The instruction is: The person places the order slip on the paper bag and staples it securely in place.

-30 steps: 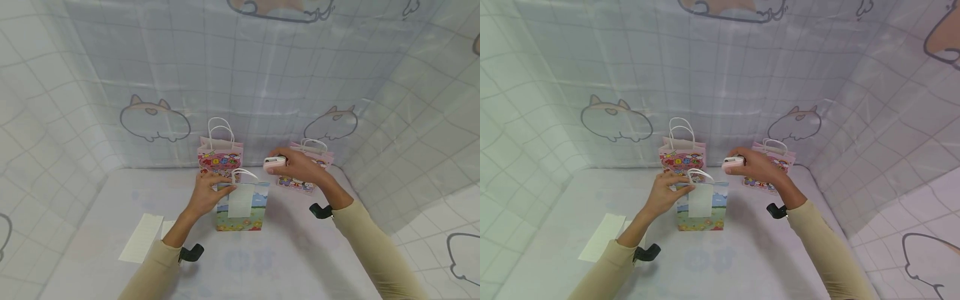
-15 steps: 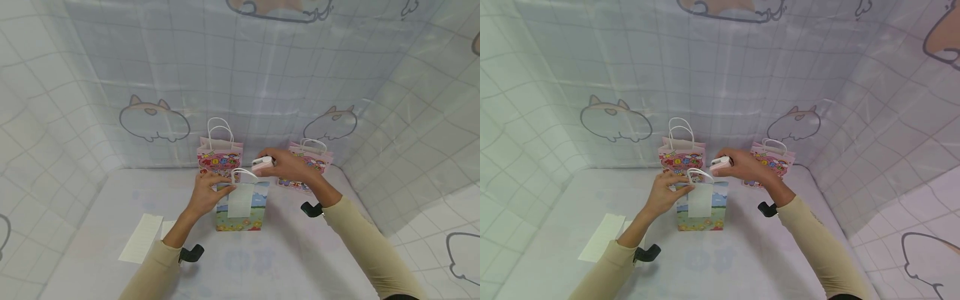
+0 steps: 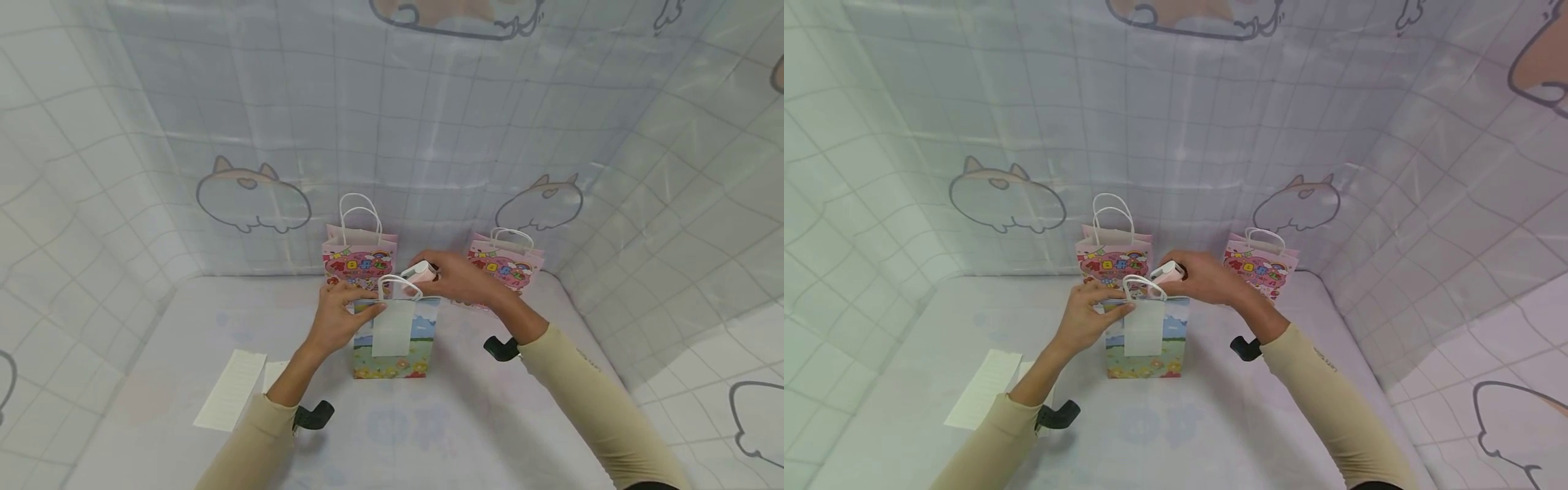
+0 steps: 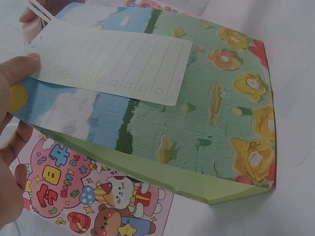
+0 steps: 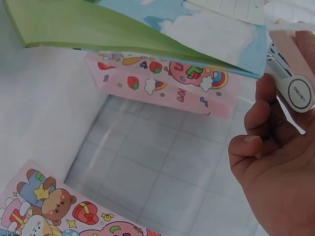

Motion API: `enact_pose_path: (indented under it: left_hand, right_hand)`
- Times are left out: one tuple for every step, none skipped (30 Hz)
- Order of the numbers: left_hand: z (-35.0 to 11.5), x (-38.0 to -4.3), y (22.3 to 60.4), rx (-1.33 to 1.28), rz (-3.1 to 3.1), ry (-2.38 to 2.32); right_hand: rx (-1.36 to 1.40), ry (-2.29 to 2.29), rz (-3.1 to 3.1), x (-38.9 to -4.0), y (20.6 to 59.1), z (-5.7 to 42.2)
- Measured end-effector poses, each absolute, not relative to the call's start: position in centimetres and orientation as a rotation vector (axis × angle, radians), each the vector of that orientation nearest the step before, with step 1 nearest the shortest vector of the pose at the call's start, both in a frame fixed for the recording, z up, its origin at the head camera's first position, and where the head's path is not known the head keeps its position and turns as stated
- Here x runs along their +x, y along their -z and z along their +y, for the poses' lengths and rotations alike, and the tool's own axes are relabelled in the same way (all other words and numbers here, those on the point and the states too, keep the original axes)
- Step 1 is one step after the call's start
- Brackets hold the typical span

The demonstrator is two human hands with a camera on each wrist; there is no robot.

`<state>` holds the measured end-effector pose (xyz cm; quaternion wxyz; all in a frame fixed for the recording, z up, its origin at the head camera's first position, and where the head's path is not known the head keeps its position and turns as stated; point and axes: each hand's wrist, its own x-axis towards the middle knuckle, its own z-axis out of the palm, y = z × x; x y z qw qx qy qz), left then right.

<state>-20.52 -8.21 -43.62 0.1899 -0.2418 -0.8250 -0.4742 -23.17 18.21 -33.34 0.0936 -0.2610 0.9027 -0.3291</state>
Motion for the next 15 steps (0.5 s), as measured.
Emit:
enact_pose_path:
  left_hand:
    - [-8.2,-20.52,43.58,-0.675,-2.325,1.334]
    - [-8.18,-20.52,43.54,-0.672,-2.329,1.334]
    - [-8.17,-20.51,43.5,-0.671,-2.331,1.331]
    - [-8.17,-20.49,43.46,-0.669,-2.333,1.33]
    - [-8.16,-20.47,43.43,-0.668,-2.334,1.33]
    - [-8.16,-20.45,43.41,-0.668,-2.332,1.329]
    - [-8.15,-20.44,43.42,-0.669,-2.331,1.329]
    - [-8.15,-20.42,43.41,-0.67,-2.329,1.328]
    - [-8.14,-20.4,43.41,-0.67,-2.328,1.327]
    - [-8.14,-20.39,43.42,-0.668,-2.328,1.329]
    - [-8.13,-20.39,43.43,-0.667,-2.328,1.331]
    - [-8.11,-20.4,43.44,-0.666,-2.329,1.33]
    - [-8.1,-20.41,43.45,-0.664,-2.331,1.329]
    - [-8.09,-20.41,43.44,-0.663,-2.332,1.328]
    - [-8.08,-20.41,43.44,-0.662,-2.332,1.329]
  right_hand:
    - [-0.783,0.972,2.683,-23.1,33.31,18.15]
    - [-0.79,0.969,2.685,-23.03,33.29,18.08]
    - [-0.8,0.966,2.685,-22.96,33.26,18.01]
    - [-0.805,0.966,2.684,-22.88,33.23,17.96]
    - [-0.809,0.964,2.685,-22.8,33.22,17.91]
    - [-0.815,0.962,2.684,-22.74,33.2,17.87]
    - [-0.816,0.964,2.679,-22.68,33.2,17.84]
    - [-0.817,0.966,2.673,-22.63,33.19,17.82]
    - [-0.822,0.962,2.671,-22.6,33.19,17.81]
    - [-0.823,0.963,2.669,-22.57,33.18,17.81]
    - [-0.829,0.964,2.666,-22.54,33.17,17.81]
    - [-0.832,0.966,2.663,-22.5,33.16,17.81]
    - [-0.834,0.968,2.661,-22.43,33.14,17.81]
    - [-0.834,0.969,2.66,-22.35,33.12,17.81]
    - [-0.836,0.97,2.662,-22.27,33.09,17.81]
